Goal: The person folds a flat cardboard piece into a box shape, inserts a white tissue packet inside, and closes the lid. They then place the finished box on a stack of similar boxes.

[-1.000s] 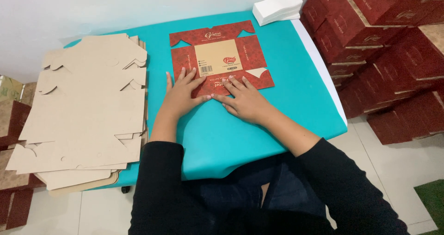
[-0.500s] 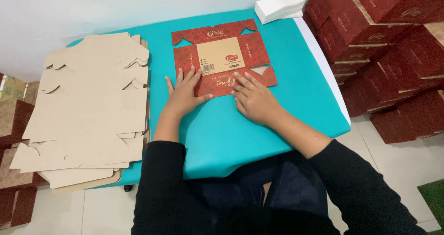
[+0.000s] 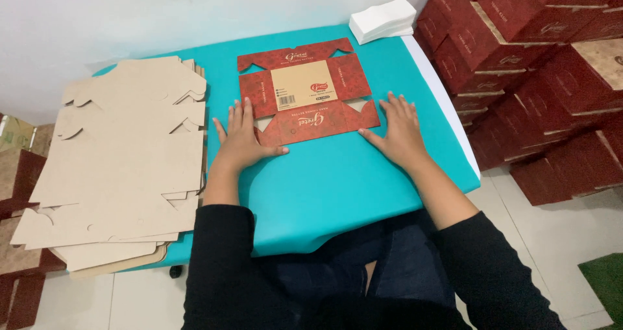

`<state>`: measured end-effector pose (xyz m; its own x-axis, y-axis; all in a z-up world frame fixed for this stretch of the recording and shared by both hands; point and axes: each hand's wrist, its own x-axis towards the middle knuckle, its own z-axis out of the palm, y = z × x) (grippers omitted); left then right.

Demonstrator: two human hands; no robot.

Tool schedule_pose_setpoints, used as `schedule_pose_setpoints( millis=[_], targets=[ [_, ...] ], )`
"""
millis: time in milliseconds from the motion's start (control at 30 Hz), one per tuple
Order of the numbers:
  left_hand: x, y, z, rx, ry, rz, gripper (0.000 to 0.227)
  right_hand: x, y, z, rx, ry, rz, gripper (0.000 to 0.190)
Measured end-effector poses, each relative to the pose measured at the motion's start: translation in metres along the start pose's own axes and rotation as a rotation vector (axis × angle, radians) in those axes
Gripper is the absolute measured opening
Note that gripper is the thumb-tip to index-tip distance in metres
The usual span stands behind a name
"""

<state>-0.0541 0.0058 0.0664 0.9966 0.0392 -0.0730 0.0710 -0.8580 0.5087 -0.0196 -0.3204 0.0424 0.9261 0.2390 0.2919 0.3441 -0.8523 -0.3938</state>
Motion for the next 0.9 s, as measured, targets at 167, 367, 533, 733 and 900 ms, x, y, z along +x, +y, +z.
schedule_pose_setpoints(
  millis=[167, 367, 533, 733, 900],
  targets=[
    [-0.013, 0.005, -0.007, -0.001, 0.097, 0.048, 0.127, 0.009, 0.031, 0.021, 0.179, -0.01, -0.014, 0.047],
    [-0.026, 0.012, -0.017, -0.57, 0.206, 0.313, 0.107, 0.007, 0.024, 0.016, 0.75, 0.07, -0.059, 0.011],
    [-0.016, -0.002, -0.005, -0.771, 0.202, 0.472, 0.122, 0.005, 0.036, 0.014, 0.839, 0.233, -0.042, 0.008],
    [-0.013, -0.01, 0.0, -0.513, -0.01, 0.264, 0.142, 0.006, 0.035, 0.012, 0.896, 0.352, -0.027, 0.007],
    [0.015, -0.033, 0.025, -0.684, 0.095, 0.293, 0.037, 0.009, 0.035, 0.017, 0.962, 0.324, -0.011, 0.015]
  ],
)
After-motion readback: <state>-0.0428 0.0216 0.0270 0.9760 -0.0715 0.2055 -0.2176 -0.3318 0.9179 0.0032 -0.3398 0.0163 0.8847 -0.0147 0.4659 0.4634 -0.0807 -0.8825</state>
